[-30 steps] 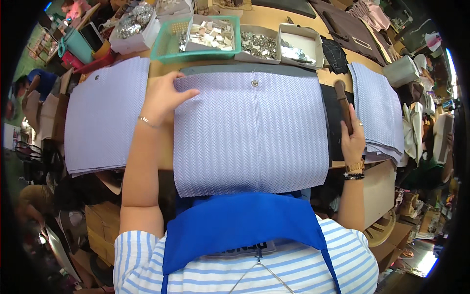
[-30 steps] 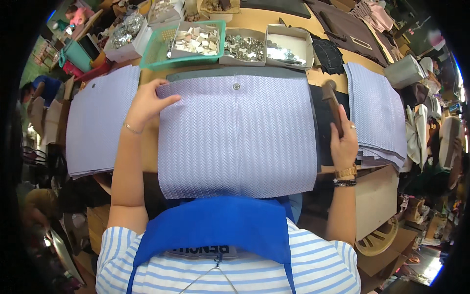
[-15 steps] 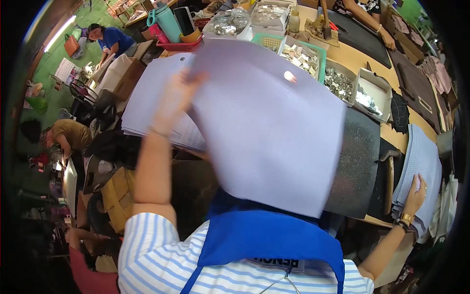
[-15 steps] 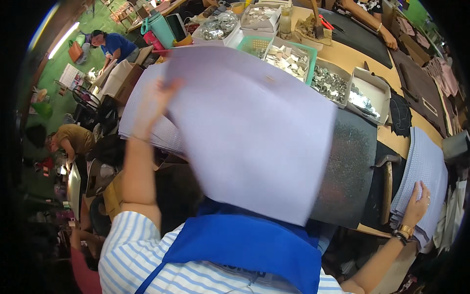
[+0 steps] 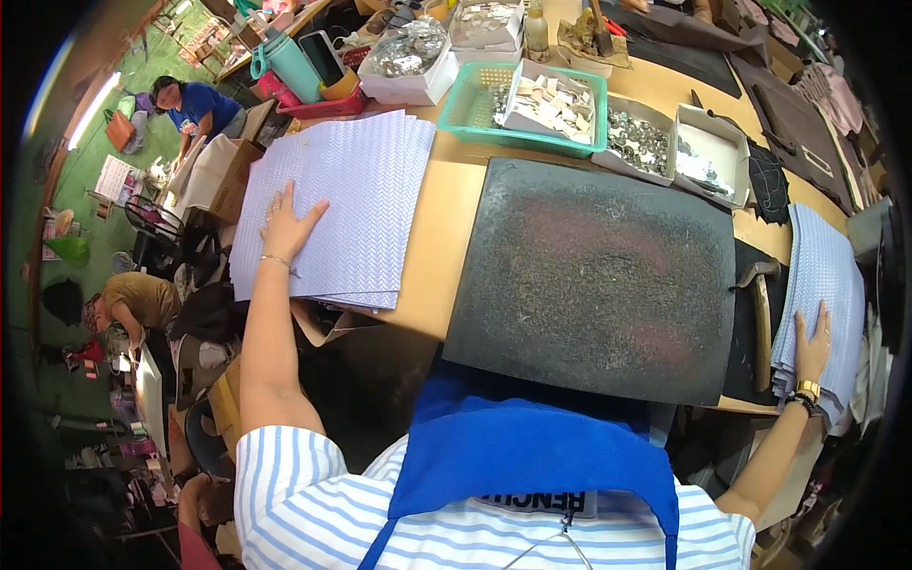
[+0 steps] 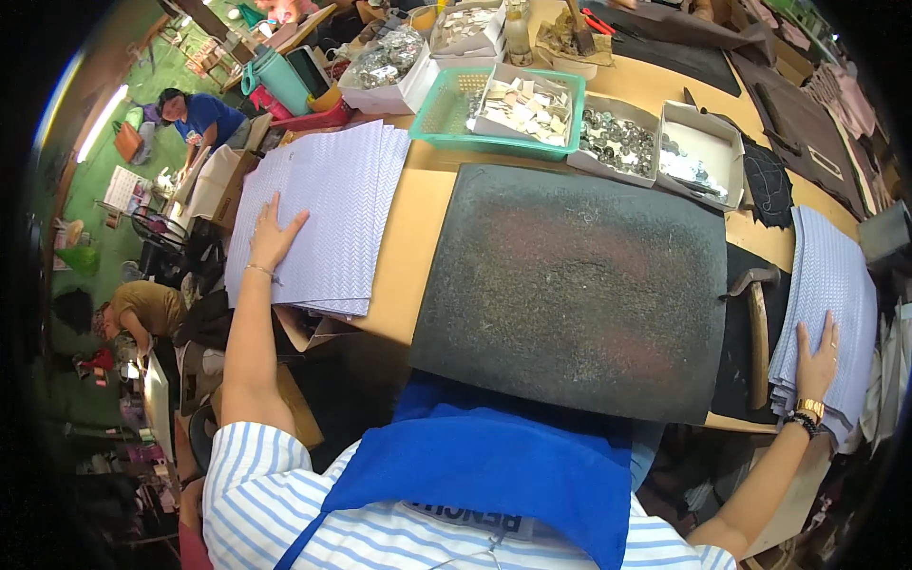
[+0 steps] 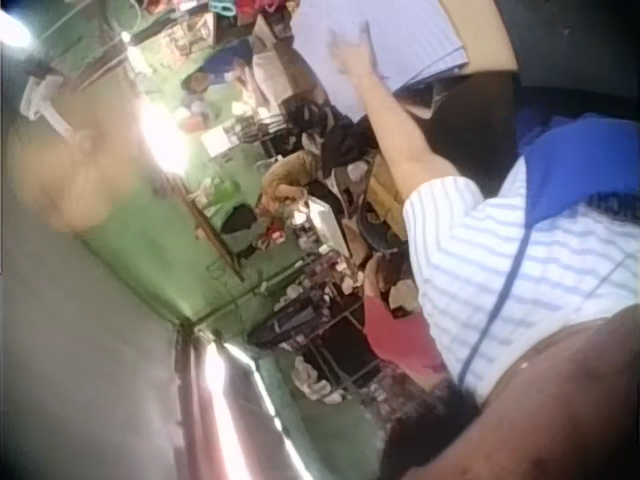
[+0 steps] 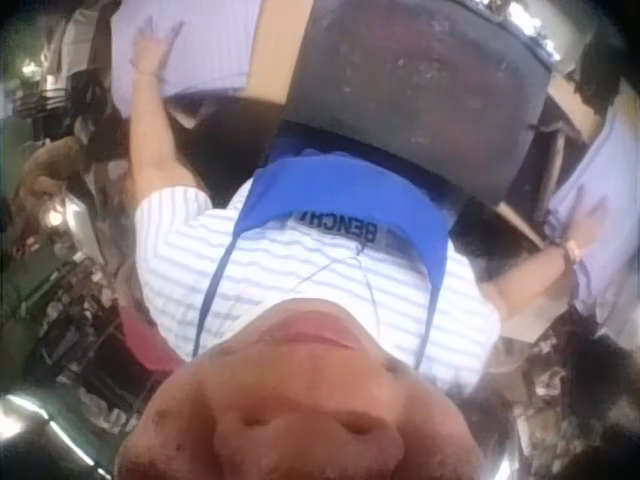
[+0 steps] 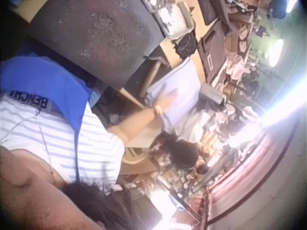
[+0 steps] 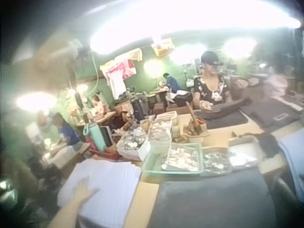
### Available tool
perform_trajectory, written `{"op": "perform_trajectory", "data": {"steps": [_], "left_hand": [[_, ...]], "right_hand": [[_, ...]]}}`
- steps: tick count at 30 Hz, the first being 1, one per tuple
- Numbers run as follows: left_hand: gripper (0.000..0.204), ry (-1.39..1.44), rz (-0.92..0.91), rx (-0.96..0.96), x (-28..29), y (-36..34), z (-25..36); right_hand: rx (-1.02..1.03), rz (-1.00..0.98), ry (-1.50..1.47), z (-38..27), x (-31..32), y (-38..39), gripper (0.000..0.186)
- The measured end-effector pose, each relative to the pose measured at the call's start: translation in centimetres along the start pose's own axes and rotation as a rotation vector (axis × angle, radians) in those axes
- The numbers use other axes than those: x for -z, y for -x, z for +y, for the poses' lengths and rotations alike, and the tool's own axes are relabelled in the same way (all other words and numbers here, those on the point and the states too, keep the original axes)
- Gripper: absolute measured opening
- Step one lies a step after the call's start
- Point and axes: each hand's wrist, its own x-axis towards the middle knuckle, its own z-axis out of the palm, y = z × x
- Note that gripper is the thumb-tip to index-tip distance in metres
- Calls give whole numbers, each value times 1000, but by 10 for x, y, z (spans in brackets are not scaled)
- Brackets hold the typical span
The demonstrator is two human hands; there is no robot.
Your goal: The person folds the edge of a light blue leather sheet and hammers a metal rivet into place before stacking the sheet with others.
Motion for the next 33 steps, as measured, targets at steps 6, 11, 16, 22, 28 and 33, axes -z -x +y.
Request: {"op": "perform_trajectory", "data": {"steps": [6,11,16,22,28,33], "left_hand": [[110,90,64,-351,13,-4,-43],[112,-64,110,-191,16,13,4],[108,-24,88,-418,4,76,145],[90,-250,170,-405,11,84,117],[73,1226,-950,-385,25,161,194],[57,1392,-812,-251,-21,191,194]], "right_hand": [[55,-1,-102,-21,-10,0,69],[54,-8,-125,-25,-11,1,64],[-9,5,-211,13,-8,-5,58],[-60,-135,-750,-142,127,10,55],[667,-538,-1320,-308,191,121,49],[952,-395,-1179,-345,165,139,46]]}}
